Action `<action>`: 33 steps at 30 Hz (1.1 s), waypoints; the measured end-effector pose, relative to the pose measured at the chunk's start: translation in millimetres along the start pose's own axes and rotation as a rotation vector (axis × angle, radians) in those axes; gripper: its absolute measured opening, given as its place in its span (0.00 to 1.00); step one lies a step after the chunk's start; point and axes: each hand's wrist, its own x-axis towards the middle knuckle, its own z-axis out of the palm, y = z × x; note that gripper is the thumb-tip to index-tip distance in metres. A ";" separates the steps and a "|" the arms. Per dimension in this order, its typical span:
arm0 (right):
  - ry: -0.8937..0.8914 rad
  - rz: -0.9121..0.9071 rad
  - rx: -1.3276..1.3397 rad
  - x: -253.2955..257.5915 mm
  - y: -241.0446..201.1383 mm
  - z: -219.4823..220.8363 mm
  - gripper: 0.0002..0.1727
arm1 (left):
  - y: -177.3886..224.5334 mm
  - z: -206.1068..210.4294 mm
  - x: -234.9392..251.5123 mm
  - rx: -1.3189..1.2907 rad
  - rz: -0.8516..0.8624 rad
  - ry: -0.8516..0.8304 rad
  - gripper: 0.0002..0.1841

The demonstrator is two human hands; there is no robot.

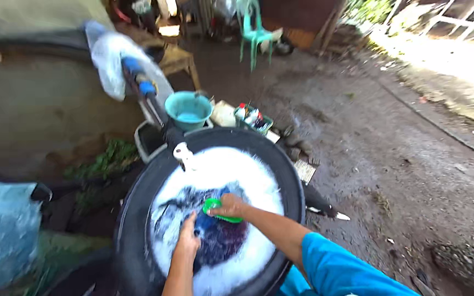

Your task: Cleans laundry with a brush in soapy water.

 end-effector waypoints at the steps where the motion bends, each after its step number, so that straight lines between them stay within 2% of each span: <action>1: 0.023 0.046 0.054 -1.1 2.3 -7.0 0.36 | 2.1 2.0 -1.2 -0.019 0.017 -0.012 0.26; 4: 0.018 0.061 0.558 -12.4 2.8 -21.3 0.31 | 16.1 7.2 -12.5 -0.113 0.063 -0.088 0.28; 6: -0.091 -0.082 0.923 -24.2 -1.4 -28.9 0.28 | 24.5 8.1 -23.6 -0.197 0.156 -0.179 0.23; 8: -0.211 -0.241 1.139 -29.5 0.1 -29.7 0.28 | 27.6 5.3 -29.2 -0.332 0.271 -0.296 0.21; 10: -0.258 -0.320 1.243 -27.0 1.0 -26.8 0.26 | 28.0 2.0 -30.8 -0.403 0.351 -0.362 0.20; 14: -0.186 -0.368 1.228 -28.2 -7.7 -30.3 0.20 | 18.8 -2.8 -19.0 -0.341 0.387 -0.335 0.12; 17: -0.046 -0.418 1.318 -21.8 -5.2 -39.6 0.20 | 17.6 -5.1 -16.0 -0.203 0.344 -0.312 0.16; 19: 0.128 -0.367 1.390 -18.5 -0.3 -51.3 0.22 | 20.9 -3.7 -19.0 -0.046 0.301 -0.266 0.22; 21: 0.427 -0.150 1.281 -12.4 9.9 -61.1 0.20 | 21.4 -1.5 -17.1 0.108 0.208 -0.190 0.28; 22: 0.582 -0.019 1.095 -7.9 20.2 -62.9 0.19 | 17.8 -0.6 -10.7 0.182 0.170 -0.142 0.28; 23: 0.668 0.115 0.866 -5.1 33.5 -62.9 0.22 | 12.6 -1.4 -1.8 0.253 0.149 -0.101 0.29; 25: 0.634 0.395 0.470 -11.5 50.5 -53.3 0.35 | 2.6 -3.2 11.8 0.361 0.134 -0.069 0.33; 26: 0.572 0.472 0.341 -15.6 49.5 -43.6 0.36 | 1.1 -2.4 14.1 0.386 0.133 -0.057 0.34; 28: 0.408 0.449 0.193 -20.8 32.1 -26.8 0.30 | 0.4 -1.4 13.6 0.420 0.138 -0.046 0.34; 30: 0.297 0.326 0.180 -21.9 11.3 -20.8 0.23 | -0.9 0.9 12.8 0.456 0.154 -0.051 0.32; 33: 0.294 0.206 0.146 -25.9 -13.1 -25.3 0.24 | -2.1 0.0 12.9 0.465 0.155 -0.035 0.30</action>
